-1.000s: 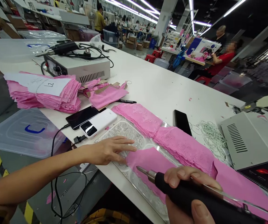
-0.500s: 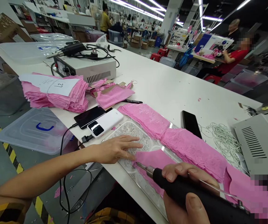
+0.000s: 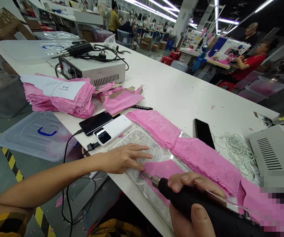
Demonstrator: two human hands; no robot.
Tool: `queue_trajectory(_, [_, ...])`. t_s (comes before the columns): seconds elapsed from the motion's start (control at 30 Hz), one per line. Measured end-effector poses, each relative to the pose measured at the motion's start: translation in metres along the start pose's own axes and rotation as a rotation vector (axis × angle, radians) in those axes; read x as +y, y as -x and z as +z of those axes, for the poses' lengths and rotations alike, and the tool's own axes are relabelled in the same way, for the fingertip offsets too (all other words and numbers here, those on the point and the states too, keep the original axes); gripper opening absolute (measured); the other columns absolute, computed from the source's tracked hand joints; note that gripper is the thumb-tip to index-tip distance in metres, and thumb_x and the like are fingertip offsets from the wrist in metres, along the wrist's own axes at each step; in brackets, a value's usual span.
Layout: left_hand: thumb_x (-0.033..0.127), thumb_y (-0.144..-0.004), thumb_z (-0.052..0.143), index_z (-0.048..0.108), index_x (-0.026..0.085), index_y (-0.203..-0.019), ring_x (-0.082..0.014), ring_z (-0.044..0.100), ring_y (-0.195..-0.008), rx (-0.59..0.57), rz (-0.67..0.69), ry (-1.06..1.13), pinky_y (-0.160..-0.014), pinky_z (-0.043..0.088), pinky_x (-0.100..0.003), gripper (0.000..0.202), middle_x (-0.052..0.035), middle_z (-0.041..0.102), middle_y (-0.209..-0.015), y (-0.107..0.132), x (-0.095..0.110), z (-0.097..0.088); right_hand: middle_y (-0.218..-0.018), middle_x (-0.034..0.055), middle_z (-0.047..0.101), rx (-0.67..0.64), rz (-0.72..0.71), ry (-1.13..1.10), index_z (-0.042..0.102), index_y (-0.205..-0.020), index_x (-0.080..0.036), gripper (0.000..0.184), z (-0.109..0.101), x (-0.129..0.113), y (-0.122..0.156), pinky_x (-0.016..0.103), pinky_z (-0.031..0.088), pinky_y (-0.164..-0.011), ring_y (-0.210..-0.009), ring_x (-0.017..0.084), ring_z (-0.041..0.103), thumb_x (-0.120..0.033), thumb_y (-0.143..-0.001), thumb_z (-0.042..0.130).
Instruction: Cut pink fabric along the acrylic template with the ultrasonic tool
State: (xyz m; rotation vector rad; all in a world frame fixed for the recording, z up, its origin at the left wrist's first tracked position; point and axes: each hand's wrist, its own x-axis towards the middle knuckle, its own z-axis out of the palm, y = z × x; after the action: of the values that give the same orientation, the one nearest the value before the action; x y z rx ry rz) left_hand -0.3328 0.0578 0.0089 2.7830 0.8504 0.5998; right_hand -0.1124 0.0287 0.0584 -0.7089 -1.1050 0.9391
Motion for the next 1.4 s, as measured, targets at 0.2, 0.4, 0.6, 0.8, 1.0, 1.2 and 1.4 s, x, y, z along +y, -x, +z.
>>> queue_trajectory(0.2, [-0.005, -0.078, 0.049, 0.073, 0.022, -0.109, -0.0266, 0.036, -0.143, 0.011, 0.012, 0.02, -0.112, 0.04, -0.041, 0.048, -0.0039, 0.053, -0.144, 0.001, -0.001, 0.0, -0.077, -0.0013, 0.056, -0.04, -0.034, 0.006, 0.059, -0.085, -0.02, 0.015, 0.001, 0.002, 0.0, 0.034, 0.049, -0.055, -0.058, 0.013, 0.053, -0.032, -0.076, 0.063])
queue_trajectory(0.4, [-0.006, -0.076, 0.049, 0.073, 0.021, -0.108, -0.0262, 0.035, -0.143, 0.028, 0.009, 0.05, -0.113, 0.039, -0.04, 0.049, -0.0037, 0.053, -0.144, 0.001, -0.001, -0.001, -0.08, -0.0021, 0.056, -0.055, -0.042, 0.008, 0.056, -0.083, -0.021, 0.008, 0.004, 0.002, 0.002, 0.032, 0.051, -0.057, -0.061, 0.012, 0.055, -0.025, -0.078, 0.061])
queue_trajectory(0.6, [-0.004, -0.078, 0.046, 0.071, 0.022, -0.108, -0.0261, 0.039, -0.141, 0.056, 0.004, 0.065, -0.111, 0.042, -0.043, 0.046, -0.0041, 0.054, -0.143, 0.004, -0.002, -0.002, -0.08, -0.0007, 0.057, -0.004, -0.056, -0.019, 0.059, -0.085, -0.019, 0.013, -0.008, -0.002, -0.009, 0.032, 0.05, -0.055, -0.059, 0.011, 0.054, -0.025, -0.074, 0.058])
queue_trajectory(0.8, [0.005, -0.087, 0.05, 0.067, 0.017, -0.113, -0.0261, 0.051, -0.131, 0.164, 0.013, 0.032, -0.107, 0.045, -0.044, 0.033, -0.0102, 0.064, -0.13, -0.012, 0.011, 0.004, -0.074, -0.0022, 0.056, 0.226, -0.184, 0.085, 0.059, -0.078, -0.02, 0.017, -0.048, -0.021, -0.044, 0.031, 0.048, -0.051, -0.053, 0.011, 0.051, -0.025, -0.062, 0.061])
queue_trajectory(1.0, [0.011, -0.091, 0.05, 0.067, 0.014, -0.106, -0.0248, 0.059, -0.12, 0.138, 0.11, -0.088, -0.102, 0.046, -0.039, 0.023, -0.0114, 0.067, -0.124, -0.055, 0.026, 0.022, -0.076, -0.0025, 0.055, 0.299, -0.168, 0.091, 0.059, -0.079, -0.021, 0.016, -0.067, -0.016, -0.059, 0.03, 0.049, -0.056, -0.056, 0.01, 0.052, -0.027, -0.065, 0.063])
queue_trajectory(1.2, [0.025, -0.099, 0.047, 0.066, 0.014, -0.111, -0.0253, 0.058, -0.121, 0.147, 0.139, -0.19, -0.106, 0.041, -0.041, 0.024, -0.0097, 0.066, -0.125, -0.077, 0.028, 0.037, -0.08, -0.0024, 0.055, 0.247, -0.144, 0.068, 0.06, -0.084, -0.021, 0.016, -0.073, -0.012, -0.071, 0.03, 0.05, -0.06, -0.06, 0.01, 0.054, -0.03, -0.071, 0.065])
queue_trajectory(1.4, [0.032, -0.102, 0.043, 0.062, 0.016, -0.121, -0.0265, 0.056, -0.124, 0.14, 0.104, -0.201, -0.108, 0.039, -0.044, 0.032, -0.0103, 0.063, -0.131, -0.075, 0.022, 0.047, -0.082, -0.002, 0.056, 0.231, -0.166, 0.067, 0.061, -0.084, -0.021, 0.016, -0.082, -0.014, -0.078, 0.029, 0.049, -0.059, -0.061, 0.01, 0.055, -0.03, -0.072, 0.067])
